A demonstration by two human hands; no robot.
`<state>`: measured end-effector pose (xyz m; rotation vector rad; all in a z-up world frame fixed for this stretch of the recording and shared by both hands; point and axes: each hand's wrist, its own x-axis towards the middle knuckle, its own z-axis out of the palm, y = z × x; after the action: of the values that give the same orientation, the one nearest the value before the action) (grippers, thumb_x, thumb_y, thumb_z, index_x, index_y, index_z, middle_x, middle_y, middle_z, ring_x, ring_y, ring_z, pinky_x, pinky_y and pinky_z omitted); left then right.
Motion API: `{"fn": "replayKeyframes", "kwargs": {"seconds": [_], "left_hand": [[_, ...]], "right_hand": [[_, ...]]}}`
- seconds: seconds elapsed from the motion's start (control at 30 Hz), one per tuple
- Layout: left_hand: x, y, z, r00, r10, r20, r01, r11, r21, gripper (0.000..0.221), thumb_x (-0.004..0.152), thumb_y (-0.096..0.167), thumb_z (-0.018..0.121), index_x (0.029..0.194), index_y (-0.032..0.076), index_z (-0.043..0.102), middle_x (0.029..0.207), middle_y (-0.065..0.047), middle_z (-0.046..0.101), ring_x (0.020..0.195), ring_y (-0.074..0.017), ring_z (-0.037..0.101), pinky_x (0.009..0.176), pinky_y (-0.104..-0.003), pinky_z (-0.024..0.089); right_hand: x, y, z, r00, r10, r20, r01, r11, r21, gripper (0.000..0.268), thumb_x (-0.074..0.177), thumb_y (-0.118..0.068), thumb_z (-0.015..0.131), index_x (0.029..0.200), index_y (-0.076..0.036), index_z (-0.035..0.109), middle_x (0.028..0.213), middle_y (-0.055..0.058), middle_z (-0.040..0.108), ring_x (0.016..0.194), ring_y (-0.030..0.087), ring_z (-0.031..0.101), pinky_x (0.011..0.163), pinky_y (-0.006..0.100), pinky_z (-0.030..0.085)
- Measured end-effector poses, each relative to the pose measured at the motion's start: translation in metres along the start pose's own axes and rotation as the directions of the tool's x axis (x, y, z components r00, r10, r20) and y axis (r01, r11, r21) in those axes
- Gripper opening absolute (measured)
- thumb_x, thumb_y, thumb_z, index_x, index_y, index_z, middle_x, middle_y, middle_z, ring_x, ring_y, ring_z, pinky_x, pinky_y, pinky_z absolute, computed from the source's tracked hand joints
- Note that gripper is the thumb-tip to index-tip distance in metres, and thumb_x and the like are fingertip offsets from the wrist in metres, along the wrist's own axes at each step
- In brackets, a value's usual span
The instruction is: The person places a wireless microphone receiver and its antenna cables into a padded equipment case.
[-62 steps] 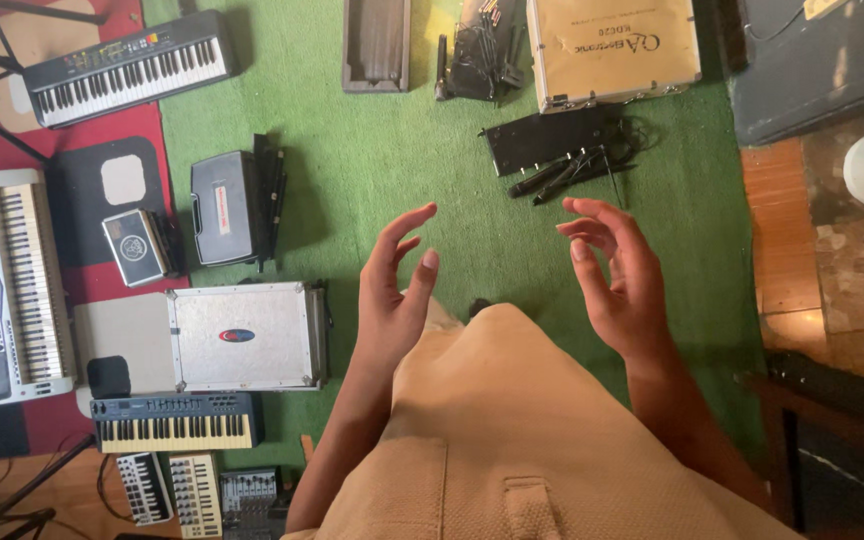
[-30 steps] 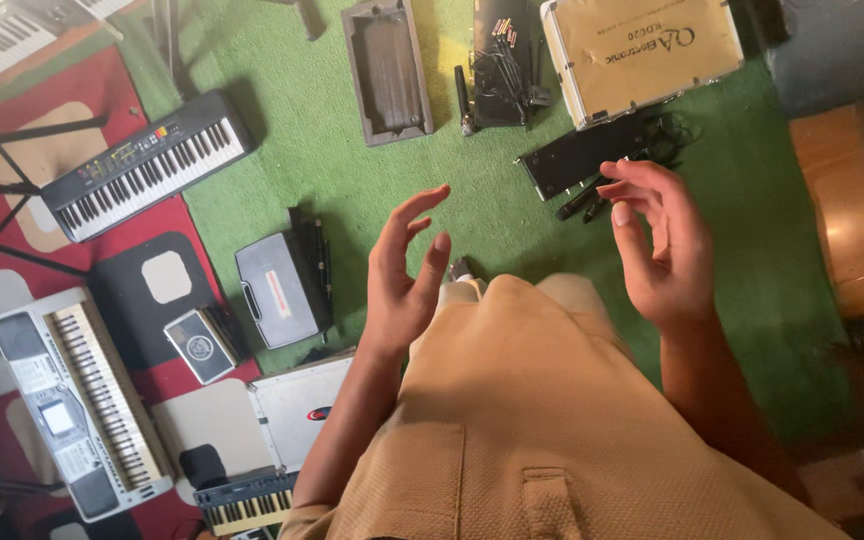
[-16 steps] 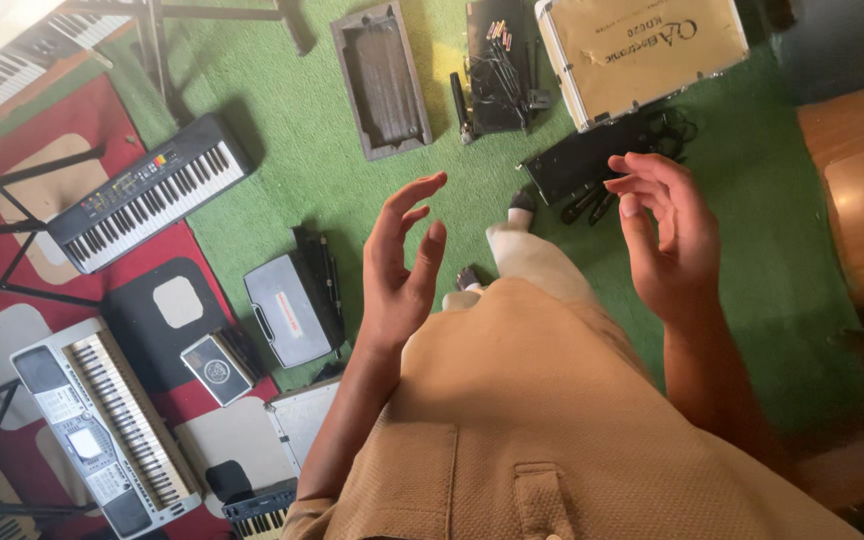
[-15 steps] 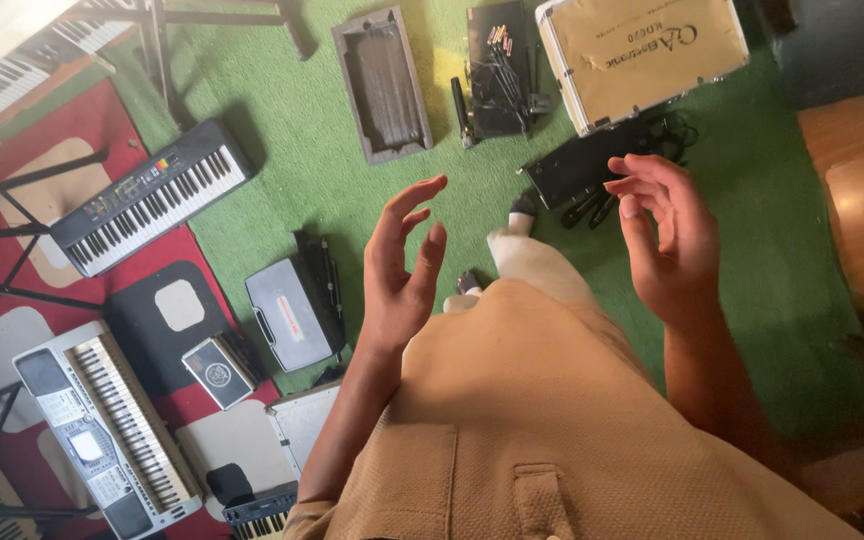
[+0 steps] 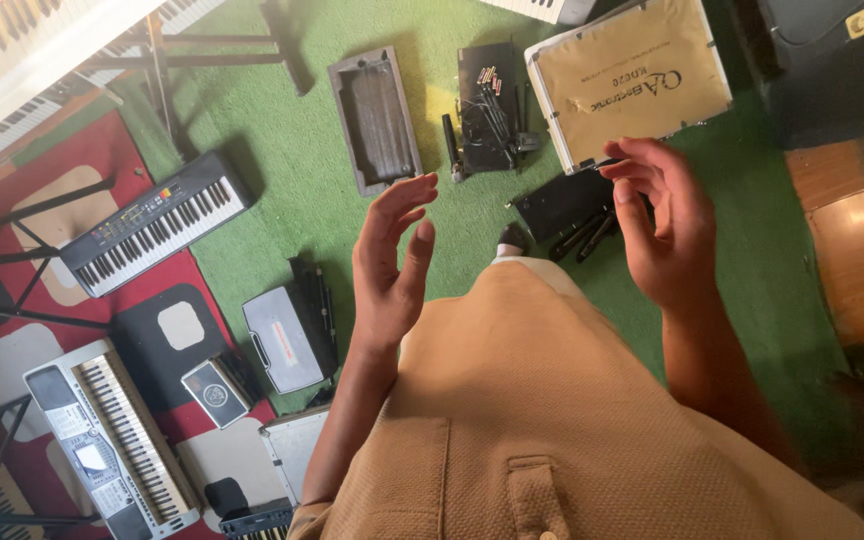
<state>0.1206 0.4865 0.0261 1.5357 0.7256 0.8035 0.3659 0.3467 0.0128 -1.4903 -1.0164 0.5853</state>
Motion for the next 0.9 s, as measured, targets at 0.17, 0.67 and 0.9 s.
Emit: {"fn": "replayKeyframes", "kwargs": {"seconds": [0.17,0.67,0.9], "left_hand": [[0.024,-0.003,0.02,1.0,0.003,-0.018,-0.003,1.0,0.004,0.037,0.11,0.019,0.059,0.143,0.002,0.054,0.145,-0.011,0.062,0.136,-0.0207,0.059,0.115,-0.037,0.048],[0.106,-0.016,0.029,0.988,0.064,0.14,-0.057,0.997,-0.056,0.033,0.109,0.012,0.058,0.14,0.001,0.057,0.145,-0.011,0.061,0.138,-0.0212,0.057,0.116,-0.038,0.047],[0.159,-0.019,0.012,0.95,0.095,0.296,-0.075,0.994,-0.079,0.035,0.106,0.009,0.06,0.139,0.0,0.056,0.144,-0.012,0.061,0.137,-0.0216,0.056,0.115,-0.038,0.047]], "right_hand": [[0.029,0.007,-0.02,0.998,-0.052,0.025,0.052,0.999,-0.013,0.033,0.11,0.006,0.053,0.143,0.004,0.049,0.138,0.018,0.061,0.12,0.021,0.064,0.108,0.036,0.053],[0.067,0.011,-0.02,0.995,0.028,-0.099,-0.029,1.0,-0.006,0.035,0.107,0.004,0.054,0.142,0.003,0.05,0.139,0.017,0.061,0.121,0.02,0.063,0.108,0.035,0.052],[0.083,0.002,0.011,0.969,0.019,-0.246,-0.037,0.997,-0.068,0.031,0.107,0.001,0.055,0.138,0.001,0.054,0.133,0.013,0.064,0.116,0.018,0.064,0.104,0.034,0.052]]}}
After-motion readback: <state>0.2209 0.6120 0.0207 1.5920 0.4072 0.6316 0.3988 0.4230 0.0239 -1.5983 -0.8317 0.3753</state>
